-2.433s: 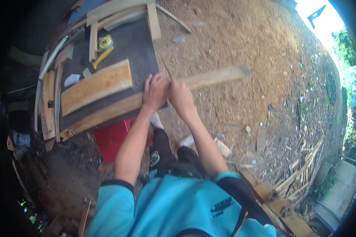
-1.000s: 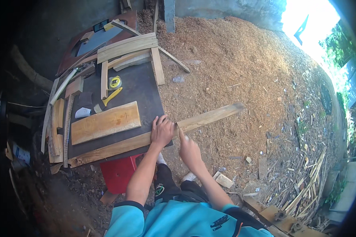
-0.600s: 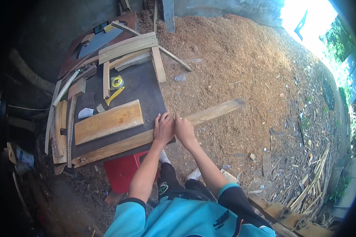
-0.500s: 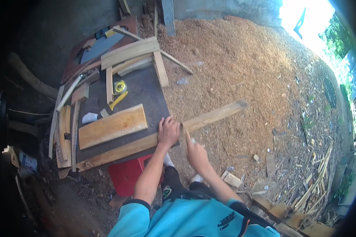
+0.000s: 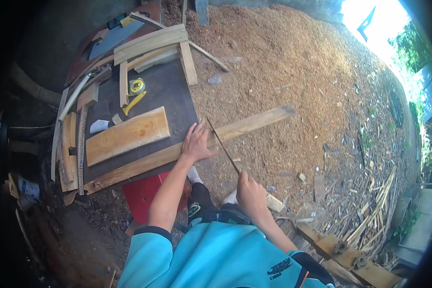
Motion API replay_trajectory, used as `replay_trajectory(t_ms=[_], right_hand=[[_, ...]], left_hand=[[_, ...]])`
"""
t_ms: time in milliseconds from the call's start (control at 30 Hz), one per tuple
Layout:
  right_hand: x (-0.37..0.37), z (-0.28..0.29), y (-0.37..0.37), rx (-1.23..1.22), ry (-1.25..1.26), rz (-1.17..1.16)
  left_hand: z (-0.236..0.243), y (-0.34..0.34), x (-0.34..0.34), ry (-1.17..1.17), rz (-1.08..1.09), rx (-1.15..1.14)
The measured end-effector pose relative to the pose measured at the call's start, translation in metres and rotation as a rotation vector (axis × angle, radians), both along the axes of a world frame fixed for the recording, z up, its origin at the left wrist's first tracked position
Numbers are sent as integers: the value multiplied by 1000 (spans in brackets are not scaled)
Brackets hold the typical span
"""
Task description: Saw a piece of wood into two parts using a hand saw on a workbench.
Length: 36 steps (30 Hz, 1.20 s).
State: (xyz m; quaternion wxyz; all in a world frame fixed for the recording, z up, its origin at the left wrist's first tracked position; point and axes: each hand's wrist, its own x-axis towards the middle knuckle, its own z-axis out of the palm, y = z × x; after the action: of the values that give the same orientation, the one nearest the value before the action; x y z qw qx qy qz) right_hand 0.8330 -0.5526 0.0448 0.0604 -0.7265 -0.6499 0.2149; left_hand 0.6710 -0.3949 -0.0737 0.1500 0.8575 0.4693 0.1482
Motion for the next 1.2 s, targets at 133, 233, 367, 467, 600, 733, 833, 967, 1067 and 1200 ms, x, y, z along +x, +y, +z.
replay_trajectory(t_ms=[133,233,367,467,600,733,833,967,1067,1200], right_hand=[[-14,-27,40,-127,-35,17],[-24,-68,97,7,-31,39],[-33,-45,54,-6,1,3],[-29,-42,50,-108,29,-13],[-35,-74,98,116,63,-28],[-35,-61,61,-69,85,-66],[-20,-87,100,81,80,-44],[-31,-36,23,-64,55,-2],[4,20,-4,-182,62,-126],[1,48,0,57,-22,-63]], left_hand=[[-8,4,3,25,48,-14],[-8,12,18,43,28,-73],[-15,2,10,76,78,-59],[-20,5,7,100,112,-38],[-12,5,18,56,61,-58],[-23,4,2,150,94,-100],[-6,9,29,66,56,-65],[-14,9,3,100,98,-88],[-5,5,12,96,76,-90],[-4,3,14,119,76,-130]])
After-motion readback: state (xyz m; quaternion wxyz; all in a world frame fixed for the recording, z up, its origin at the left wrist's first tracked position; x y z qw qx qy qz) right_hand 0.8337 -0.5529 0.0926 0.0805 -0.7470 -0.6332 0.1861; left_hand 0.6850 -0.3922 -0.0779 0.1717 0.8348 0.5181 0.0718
